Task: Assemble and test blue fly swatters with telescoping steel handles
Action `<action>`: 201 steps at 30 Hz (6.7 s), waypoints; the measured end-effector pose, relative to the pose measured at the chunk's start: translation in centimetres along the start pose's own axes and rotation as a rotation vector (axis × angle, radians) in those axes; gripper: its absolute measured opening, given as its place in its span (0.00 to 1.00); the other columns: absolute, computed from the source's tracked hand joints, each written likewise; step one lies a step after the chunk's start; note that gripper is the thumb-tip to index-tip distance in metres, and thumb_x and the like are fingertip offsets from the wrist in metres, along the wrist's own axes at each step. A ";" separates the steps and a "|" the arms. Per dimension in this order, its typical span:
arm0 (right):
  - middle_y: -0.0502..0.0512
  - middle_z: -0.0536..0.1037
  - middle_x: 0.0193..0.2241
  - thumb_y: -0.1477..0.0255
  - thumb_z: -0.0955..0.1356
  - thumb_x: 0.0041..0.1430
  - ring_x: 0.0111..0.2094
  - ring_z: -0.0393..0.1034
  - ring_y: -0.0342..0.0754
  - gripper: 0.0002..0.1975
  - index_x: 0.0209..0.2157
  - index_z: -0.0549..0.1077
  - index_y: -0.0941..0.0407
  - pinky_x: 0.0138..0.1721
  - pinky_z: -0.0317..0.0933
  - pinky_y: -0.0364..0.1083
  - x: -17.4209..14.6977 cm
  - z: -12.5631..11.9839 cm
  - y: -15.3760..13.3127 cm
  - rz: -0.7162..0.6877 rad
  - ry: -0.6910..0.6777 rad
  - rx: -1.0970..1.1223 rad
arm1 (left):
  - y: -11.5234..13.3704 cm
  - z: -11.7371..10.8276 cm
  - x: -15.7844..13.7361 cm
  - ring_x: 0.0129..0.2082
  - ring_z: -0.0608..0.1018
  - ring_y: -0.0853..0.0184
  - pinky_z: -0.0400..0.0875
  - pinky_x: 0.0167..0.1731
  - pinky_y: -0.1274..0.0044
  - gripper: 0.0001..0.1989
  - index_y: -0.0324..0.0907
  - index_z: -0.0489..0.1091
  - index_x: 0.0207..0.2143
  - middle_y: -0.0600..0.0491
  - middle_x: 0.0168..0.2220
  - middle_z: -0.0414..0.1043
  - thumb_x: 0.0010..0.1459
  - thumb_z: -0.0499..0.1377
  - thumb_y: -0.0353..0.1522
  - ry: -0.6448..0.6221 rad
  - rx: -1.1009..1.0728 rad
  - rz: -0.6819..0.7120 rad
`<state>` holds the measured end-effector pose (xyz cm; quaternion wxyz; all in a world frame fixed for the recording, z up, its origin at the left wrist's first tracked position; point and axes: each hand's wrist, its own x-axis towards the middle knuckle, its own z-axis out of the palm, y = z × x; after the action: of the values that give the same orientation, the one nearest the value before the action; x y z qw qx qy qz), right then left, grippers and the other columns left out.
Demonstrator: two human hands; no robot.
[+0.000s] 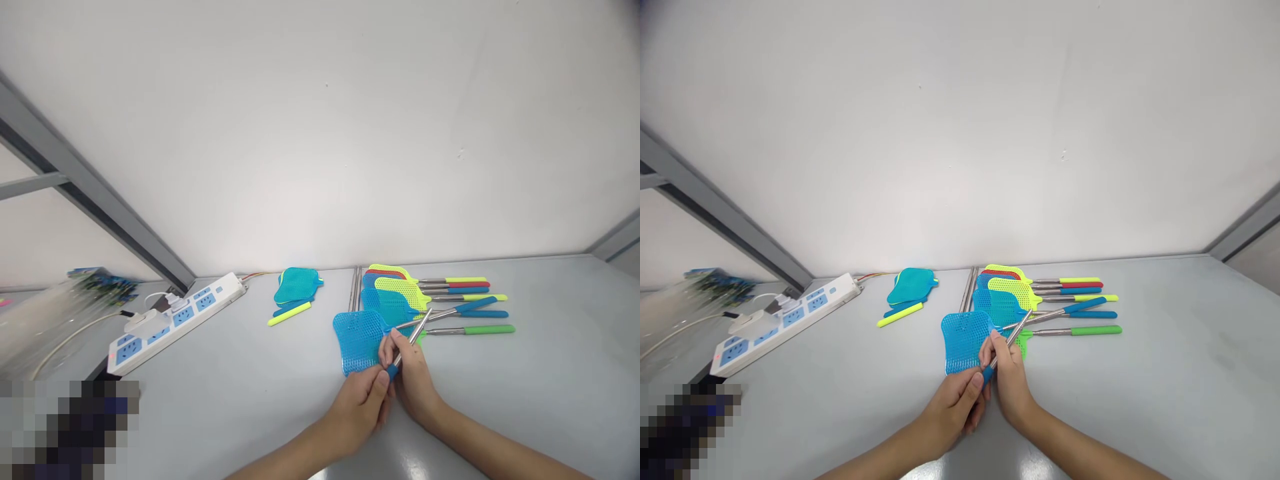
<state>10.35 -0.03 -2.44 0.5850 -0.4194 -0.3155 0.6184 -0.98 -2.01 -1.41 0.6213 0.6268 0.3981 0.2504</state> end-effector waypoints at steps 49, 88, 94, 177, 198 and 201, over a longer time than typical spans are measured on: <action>0.48 0.61 0.15 0.63 0.60 0.55 0.14 0.52 0.38 0.20 0.14 0.60 0.57 0.09 0.43 0.39 0.0 -0.1 -0.1 -0.008 -0.024 -0.006 | 0.2 0.0 0.0 0.15 0.59 0.76 0.53 0.19 0.81 0.21 0.39 0.60 0.26 0.60 0.14 0.56 0.59 0.39 0.43 0.015 0.068 0.001; 0.48 0.61 0.15 0.66 0.59 0.56 0.19 0.54 0.40 0.20 0.13 0.59 0.57 0.23 0.50 0.42 0.2 -0.2 -0.1 -0.032 -0.022 -0.061 | 0.2 -0.1 0.0 0.16 0.60 0.77 0.55 0.21 0.83 0.19 0.39 0.59 0.24 0.59 0.15 0.57 0.59 0.40 0.42 0.002 0.118 0.006; 0.49 0.60 0.15 0.66 0.59 0.56 0.19 0.53 0.41 0.20 0.13 0.59 0.57 0.22 0.50 0.42 0.2 -0.2 0.0 -0.023 -0.020 -0.059 | 0.2 -0.1 0.0 0.16 0.60 0.76 0.55 0.20 0.83 0.19 0.39 0.60 0.25 0.59 0.14 0.57 0.59 0.40 0.41 -0.006 0.116 0.005; 0.48 0.58 0.15 0.64 0.58 0.57 0.20 0.52 0.42 0.20 0.14 0.59 0.57 0.24 0.48 0.43 -0.1 -0.4 -0.2 -0.029 -0.039 -0.118 | 1.4 -0.5 -0.3 0.19 0.60 0.75 0.54 0.20 0.81 0.17 0.39 0.58 0.24 0.58 0.18 0.59 0.59 0.42 0.40 -0.040 0.242 0.040; 0.47 0.57 0.16 0.62 0.59 0.55 0.14 0.52 0.38 0.20 0.14 0.61 0.57 0.08 0.43 0.39 -0.3 -0.4 -0.3 0.076 -0.032 -0.045 | 0.6 -0.3 -0.3 0.18 0.59 0.76 0.53 0.20 0.81 0.19 0.39 0.58 0.25 0.59 0.17 0.56 0.60 0.38 0.41 -0.031 0.114 0.021; 0.47 0.58 0.16 0.62 0.59 0.55 0.15 0.52 0.38 0.20 0.14 0.61 0.58 0.10 0.44 0.39 -0.2 -0.4 -0.2 0.064 -0.032 -0.049 | 0.7 -0.2 -0.3 0.17 0.59 0.76 0.53 0.20 0.81 0.19 0.39 0.58 0.25 0.59 0.16 0.56 0.60 0.38 0.41 -0.028 0.117 0.025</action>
<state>10.79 -0.25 -2.38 0.5492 -0.4335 -0.3265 0.6355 -1.20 -2.07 -0.63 0.5858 0.6704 0.3955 0.2257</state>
